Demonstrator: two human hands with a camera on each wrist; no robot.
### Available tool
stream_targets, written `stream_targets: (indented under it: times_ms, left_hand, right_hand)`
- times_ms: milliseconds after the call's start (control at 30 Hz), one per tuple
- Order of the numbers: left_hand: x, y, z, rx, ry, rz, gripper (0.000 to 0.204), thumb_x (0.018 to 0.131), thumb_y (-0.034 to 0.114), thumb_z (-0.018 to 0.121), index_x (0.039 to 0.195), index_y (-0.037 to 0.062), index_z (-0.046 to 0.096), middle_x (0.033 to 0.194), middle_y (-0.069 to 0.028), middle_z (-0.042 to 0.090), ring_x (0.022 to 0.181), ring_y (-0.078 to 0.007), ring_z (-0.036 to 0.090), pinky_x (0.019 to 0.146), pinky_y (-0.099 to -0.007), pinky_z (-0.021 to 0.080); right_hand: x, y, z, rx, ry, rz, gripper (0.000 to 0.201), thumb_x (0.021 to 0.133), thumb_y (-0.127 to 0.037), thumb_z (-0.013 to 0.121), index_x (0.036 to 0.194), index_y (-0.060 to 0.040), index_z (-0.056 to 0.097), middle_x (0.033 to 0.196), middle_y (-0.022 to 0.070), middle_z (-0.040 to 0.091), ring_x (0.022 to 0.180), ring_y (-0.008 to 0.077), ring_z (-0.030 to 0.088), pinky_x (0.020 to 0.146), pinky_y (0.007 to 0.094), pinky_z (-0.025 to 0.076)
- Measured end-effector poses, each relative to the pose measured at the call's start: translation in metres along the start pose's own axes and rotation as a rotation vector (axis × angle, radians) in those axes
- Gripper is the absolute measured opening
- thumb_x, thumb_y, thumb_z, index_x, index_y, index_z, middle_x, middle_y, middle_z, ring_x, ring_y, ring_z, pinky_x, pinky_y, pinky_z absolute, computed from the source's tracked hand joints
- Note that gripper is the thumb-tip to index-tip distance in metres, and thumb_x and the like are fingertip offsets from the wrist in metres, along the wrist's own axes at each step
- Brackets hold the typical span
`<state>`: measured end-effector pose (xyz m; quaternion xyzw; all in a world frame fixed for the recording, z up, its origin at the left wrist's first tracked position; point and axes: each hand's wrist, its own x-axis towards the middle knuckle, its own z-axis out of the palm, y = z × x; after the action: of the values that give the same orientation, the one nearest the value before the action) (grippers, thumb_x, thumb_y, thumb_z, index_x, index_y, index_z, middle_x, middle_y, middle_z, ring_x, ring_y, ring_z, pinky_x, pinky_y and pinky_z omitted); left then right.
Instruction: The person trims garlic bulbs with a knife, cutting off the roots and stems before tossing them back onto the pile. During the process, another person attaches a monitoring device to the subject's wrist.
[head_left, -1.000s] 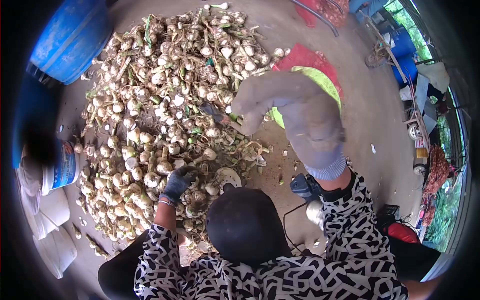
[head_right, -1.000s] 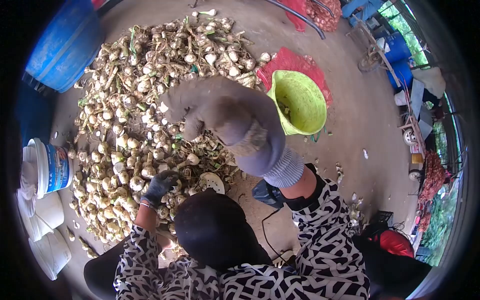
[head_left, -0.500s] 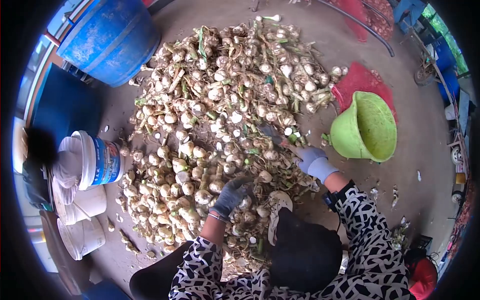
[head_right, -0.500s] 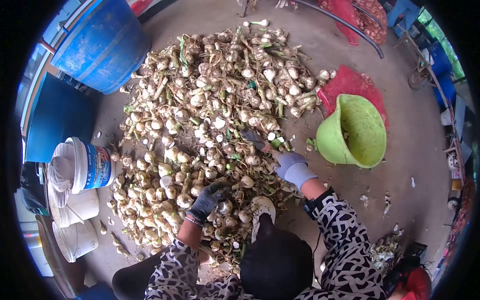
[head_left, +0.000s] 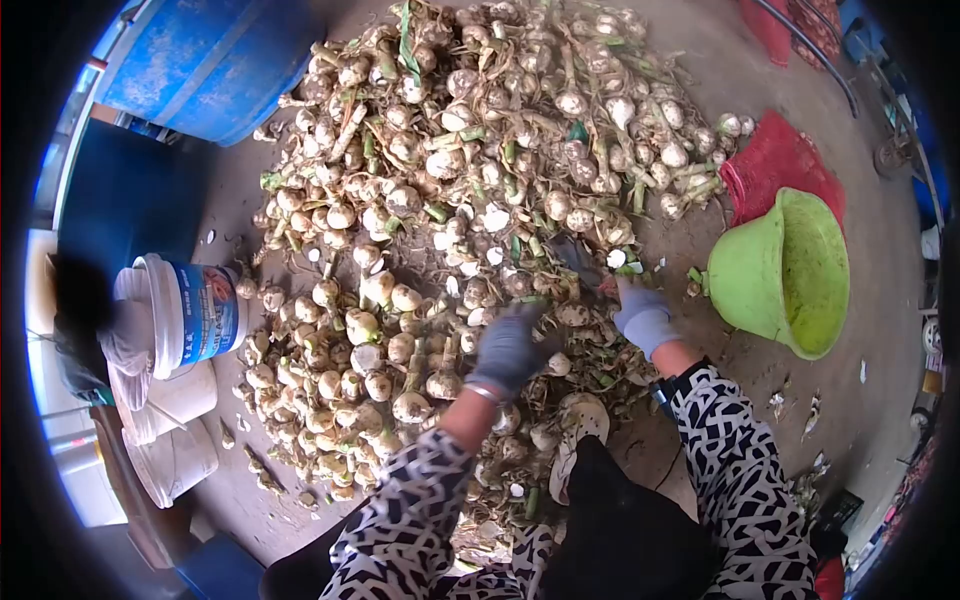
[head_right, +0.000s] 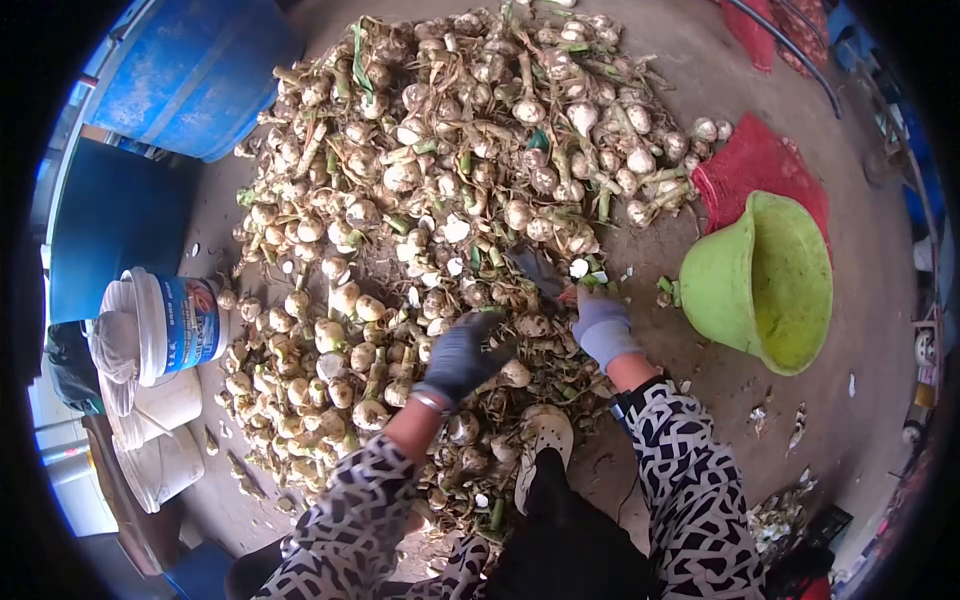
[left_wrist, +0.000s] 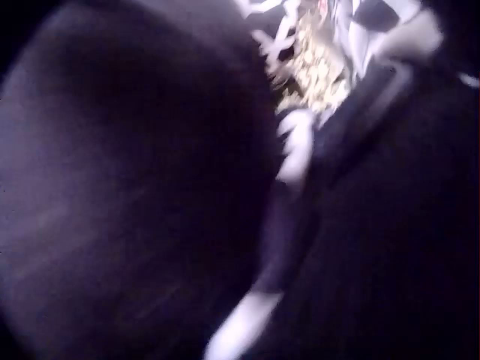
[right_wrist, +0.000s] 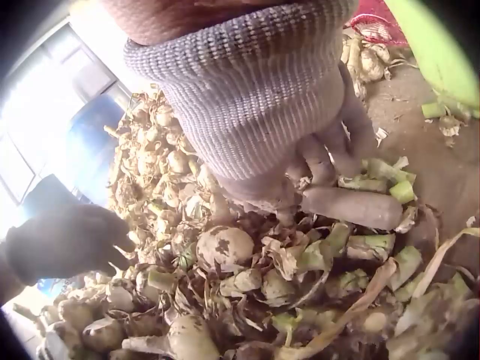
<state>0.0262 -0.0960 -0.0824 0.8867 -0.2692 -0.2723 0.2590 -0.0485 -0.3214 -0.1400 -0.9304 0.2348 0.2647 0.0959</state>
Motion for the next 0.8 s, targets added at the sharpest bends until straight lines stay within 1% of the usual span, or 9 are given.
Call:
stream_targets:
  times_ms: [100, 233, 400, 433, 500, 567, 667, 767, 800]
  left_hand:
    - [0.033, 0.019, 0.053, 0.155, 0.035, -0.097, 0.056, 0.080, 0.051, 0.063, 0.121, 0.0139, 0.053, 0.109, -0.0132, 0.063, 0.100, -0.0317, 0.060, 0.089, -0.0461, 0.045]
    - [0.054, 0.026, 0.083, 0.271, 0.155, -0.134, 0.050, 0.077, 0.041, 0.062, 0.119, 0.0151, 0.051, 0.108, -0.0110, 0.062, 0.101, -0.0304, 0.057, 0.090, -0.0469, 0.041]
    - [0.022, 0.024, 0.017, 0.104, -0.056, 0.028, 0.052, 0.075, 0.038, 0.067, 0.116, 0.0103, 0.052, 0.100, -0.0194, 0.064, 0.097, -0.0339, 0.063, 0.085, -0.0440, 0.049]
    - [0.010, 0.025, -0.009, 0.129, -0.224, 0.025, 0.057, 0.074, 0.037, 0.070, 0.121, 0.0105, 0.050, 0.096, -0.0182, 0.065, 0.091, -0.0334, 0.064, 0.082, -0.0426, 0.050]
    - [-0.021, 0.012, -0.039, 0.165, -0.200, 0.096, 0.051, 0.074, 0.039, 0.069, 0.116, 0.0124, 0.057, 0.088, -0.0160, 0.066, 0.086, -0.0324, 0.065, 0.079, -0.0419, 0.051]
    - [-0.040, -0.001, -0.072, 0.257, -0.456, 0.002, 0.042, 0.074, 0.041, 0.068, 0.106, 0.0134, 0.064, 0.084, -0.0130, 0.065, 0.085, -0.0288, 0.065, 0.077, -0.0403, 0.051]
    - [-0.068, -0.037, -0.086, 0.348, -0.481, 0.155, 0.034, 0.077, 0.042, 0.066, 0.096, 0.0134, 0.068, 0.085, -0.0117, 0.065, 0.086, -0.0275, 0.064, 0.078, -0.0406, 0.051]
    - [-0.063, -0.053, -0.089, 0.169, -0.603, 0.083, 0.032, 0.081, 0.039, 0.063, 0.101, 0.0142, 0.069, 0.091, -0.0115, 0.067, 0.090, -0.0279, 0.065, 0.082, -0.0404, 0.051]
    - [-0.059, -0.057, -0.092, 0.115, -0.479, 0.050, 0.033, 0.084, 0.038, 0.063, 0.105, 0.0127, 0.068, 0.095, -0.0117, 0.068, 0.093, -0.0278, 0.065, 0.084, -0.0401, 0.051]
  right_hand:
    - [0.002, -0.004, 0.004, 0.012, -0.034, -0.003, 0.052, 0.076, -0.021, 0.066, 0.124, -0.0133, 0.049, 0.123, 0.0156, 0.057, 0.108, 0.0360, 0.060, 0.089, 0.0450, 0.049]
    - [0.000, 0.006, 0.030, 0.060, 0.277, -0.085, 0.052, 0.073, -0.013, 0.068, 0.122, -0.0090, 0.050, 0.117, 0.0184, 0.058, 0.107, 0.0372, 0.057, 0.087, 0.0464, 0.047]
    - [0.000, 0.021, 0.032, 0.303, 0.050, 0.026, 0.056, 0.074, -0.019, 0.070, 0.125, -0.0043, 0.050, 0.118, 0.0236, 0.059, 0.111, 0.0387, 0.056, 0.093, 0.0433, 0.046]
    - [0.001, 0.029, 0.043, 0.310, 0.050, 0.012, 0.056, 0.074, -0.019, 0.070, 0.125, -0.0043, 0.050, 0.118, 0.0236, 0.059, 0.111, 0.0387, 0.056, 0.093, 0.0433, 0.046]
    - [0.009, 0.043, 0.063, 0.552, 0.037, -0.013, 0.049, 0.075, -0.019, 0.069, 0.118, -0.0014, 0.054, 0.115, 0.0242, 0.060, 0.109, 0.0399, 0.057, 0.092, 0.0425, 0.046]
    - [0.009, 0.050, 0.068, 0.606, 0.036, -0.016, 0.044, 0.076, -0.016, 0.068, 0.114, -0.0005, 0.056, 0.111, 0.0234, 0.062, 0.104, 0.0385, 0.059, 0.089, 0.0402, 0.046]
    - [0.011, 0.053, 0.069, 0.842, -0.065, 0.052, 0.041, 0.077, -0.011, 0.066, 0.115, -0.0004, 0.056, 0.104, 0.0181, 0.064, 0.090, 0.0284, 0.062, 0.079, 0.0367, 0.049]
    - [0.022, 0.066, 0.077, 1.014, -0.183, -0.039, 0.042, 0.078, -0.007, 0.065, 0.118, 0.0015, 0.056, 0.100, 0.0132, 0.065, 0.081, 0.0211, 0.062, 0.073, 0.0340, 0.050]
    - [0.023, 0.068, 0.078, 1.213, -0.278, 0.063, 0.046, 0.078, -0.005, 0.065, 0.121, 0.0033, 0.054, 0.103, 0.0121, 0.065, 0.083, 0.0208, 0.061, 0.074, 0.0329, 0.050]
